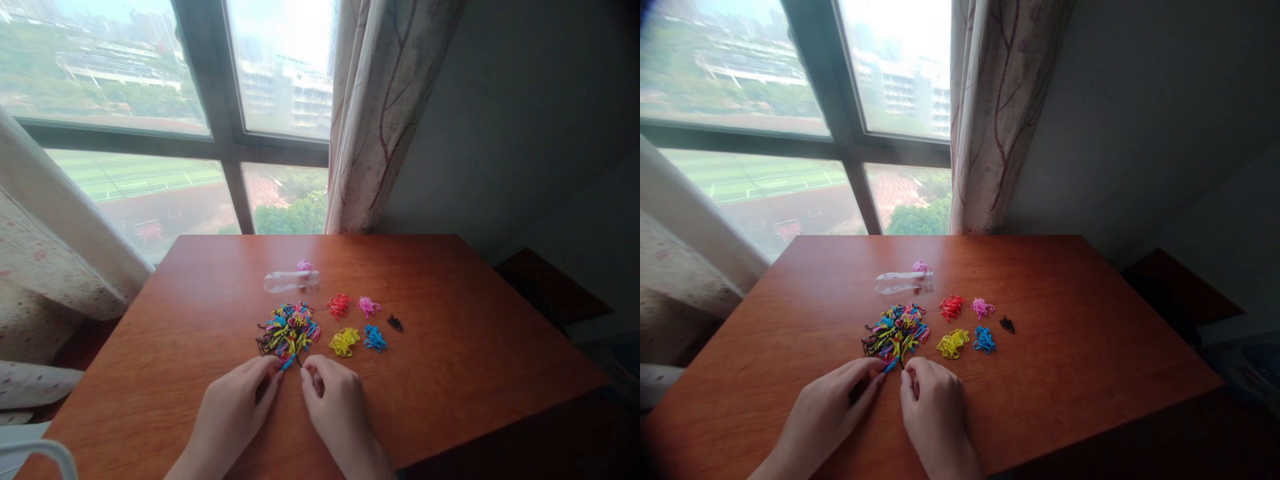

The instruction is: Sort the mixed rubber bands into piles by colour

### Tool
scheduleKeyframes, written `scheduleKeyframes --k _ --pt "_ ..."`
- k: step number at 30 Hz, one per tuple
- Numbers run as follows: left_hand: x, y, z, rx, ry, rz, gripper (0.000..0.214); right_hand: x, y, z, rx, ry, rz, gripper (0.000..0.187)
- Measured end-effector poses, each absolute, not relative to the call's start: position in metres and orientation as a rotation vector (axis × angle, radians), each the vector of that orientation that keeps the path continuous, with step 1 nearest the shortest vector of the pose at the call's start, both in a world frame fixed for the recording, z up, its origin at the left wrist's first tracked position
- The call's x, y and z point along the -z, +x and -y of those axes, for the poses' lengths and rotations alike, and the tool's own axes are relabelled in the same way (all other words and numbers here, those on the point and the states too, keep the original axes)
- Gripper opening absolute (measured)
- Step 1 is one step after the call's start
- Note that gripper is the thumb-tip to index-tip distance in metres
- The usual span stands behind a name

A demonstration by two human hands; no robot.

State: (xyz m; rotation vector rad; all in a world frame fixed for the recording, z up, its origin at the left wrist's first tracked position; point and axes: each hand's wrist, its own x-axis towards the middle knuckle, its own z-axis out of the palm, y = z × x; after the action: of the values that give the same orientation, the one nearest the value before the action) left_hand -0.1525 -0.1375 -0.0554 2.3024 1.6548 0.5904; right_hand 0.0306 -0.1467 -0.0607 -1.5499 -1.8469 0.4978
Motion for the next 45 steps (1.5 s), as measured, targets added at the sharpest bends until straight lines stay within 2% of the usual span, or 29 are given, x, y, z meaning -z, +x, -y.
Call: scheduleKeyframes --k 8,14,18,31,38,45 --pt "0.055 -0.153 0.137 -0.58 2.319 -1.669 0.017 0.055 0.073 0.141 -0.403 -1.597 1.749 0.024" --pt "0.055 -0.152 0.138 -0.57 2.33 -1.679 0.017 0.065 0.159 0.124 -0.047 -1.862 1.579 0.03" --pt "0.055 -0.152 0.137 -0.548 2.338 -1.682 0.017 0.073 0.188 0.119 0.006 -1.972 1.635 0.026" --pt "0.057 -0.154 0.137 -0.541 2.354 -1.664 0.017 0.074 0.189 0.122 0.034 -2.097 1.578 0.031" --pt "0.056 -0.153 0.137 -0.578 2.365 -1.671 0.018 0.067 0.176 0.125 0.062 -2.007 1.558 0.036" --pt "0.054 -0.154 0.137 -0.639 2.311 -1.643 0.016 0.061 0.122 0.136 -0.211 -1.699 1.724 0.027"
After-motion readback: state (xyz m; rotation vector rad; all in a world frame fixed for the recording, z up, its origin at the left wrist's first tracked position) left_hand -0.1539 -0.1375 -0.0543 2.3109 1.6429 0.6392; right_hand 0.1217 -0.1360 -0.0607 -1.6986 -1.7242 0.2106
